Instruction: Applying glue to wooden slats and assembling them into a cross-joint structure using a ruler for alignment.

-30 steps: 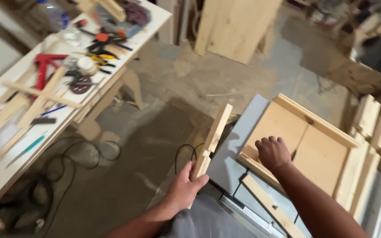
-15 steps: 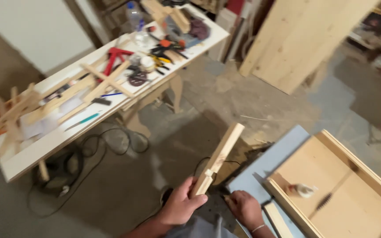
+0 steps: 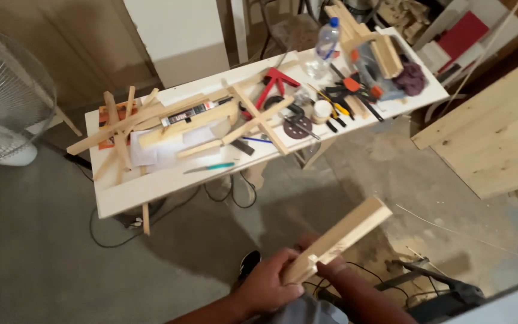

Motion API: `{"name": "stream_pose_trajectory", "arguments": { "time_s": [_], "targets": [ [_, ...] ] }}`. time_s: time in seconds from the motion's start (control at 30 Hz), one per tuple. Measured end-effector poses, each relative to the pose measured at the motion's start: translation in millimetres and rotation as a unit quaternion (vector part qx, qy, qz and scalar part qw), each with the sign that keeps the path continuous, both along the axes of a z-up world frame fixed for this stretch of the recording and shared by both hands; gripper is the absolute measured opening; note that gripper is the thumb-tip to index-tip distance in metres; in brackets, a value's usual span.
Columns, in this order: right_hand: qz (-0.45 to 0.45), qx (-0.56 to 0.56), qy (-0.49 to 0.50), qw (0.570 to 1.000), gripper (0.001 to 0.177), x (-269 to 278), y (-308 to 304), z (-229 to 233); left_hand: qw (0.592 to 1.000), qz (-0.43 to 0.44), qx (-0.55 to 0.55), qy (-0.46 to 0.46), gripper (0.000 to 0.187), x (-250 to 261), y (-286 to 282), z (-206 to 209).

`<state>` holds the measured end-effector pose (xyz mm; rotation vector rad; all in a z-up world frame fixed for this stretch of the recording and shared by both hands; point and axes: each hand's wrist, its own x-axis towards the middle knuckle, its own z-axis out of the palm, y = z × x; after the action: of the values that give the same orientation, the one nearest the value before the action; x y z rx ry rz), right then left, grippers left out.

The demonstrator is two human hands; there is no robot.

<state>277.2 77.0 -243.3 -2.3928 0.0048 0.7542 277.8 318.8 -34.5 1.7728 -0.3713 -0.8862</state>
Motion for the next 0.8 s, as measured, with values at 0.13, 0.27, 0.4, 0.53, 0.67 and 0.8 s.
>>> {"name": "stream_pose_trajectory", "arguments": {
  "time_s": [0.13, 0.27, 0.4, 0.53, 0.67, 0.8],
  "targets": [
    [0.285, -0.177, -0.014, 0.942, 0.020, 117.3, 47.2, -137.2, 0.994, 0.050, 0.031, 0.088, 0.060, 44.4, 48.9, -16.9],
    [0.236, -0.069, -0.393, 0.886, 0.042, 192.9, 117.5, -58.2, 0.975, 0.142, 0.100, 0.137, 0.058, 72.0, 89.5, -29.8],
    [0.252, -0.086, -0.479, 0.837, 0.039, 250.7, 173.6, -63.0, 0.931, 0.199, 0.213, 0.218, 0.053, 88.4, 117.2, -46.5],
    [0.323, -0.110, -0.559, 0.756, 0.033, 270.3, 184.9, -31.8, 0.908, 0.264, 0.209, 0.249, 0.049, 96.1, 129.2, -51.2],
    [0.366, -0.175, -0.492, 0.770, 0.038, 278.5, 186.8, -31.1, 0.901, 0.309, 0.211, 0.221, 0.044, 109.2, 133.4, -46.1],
    [0.186, -0.079, 0.001, 0.979, 0.039, 282.6, 190.8, 45.0, 0.907, 0.309, 0.197, 0.210, 0.046, 122.7, 136.3, -60.3]
  ]
}}
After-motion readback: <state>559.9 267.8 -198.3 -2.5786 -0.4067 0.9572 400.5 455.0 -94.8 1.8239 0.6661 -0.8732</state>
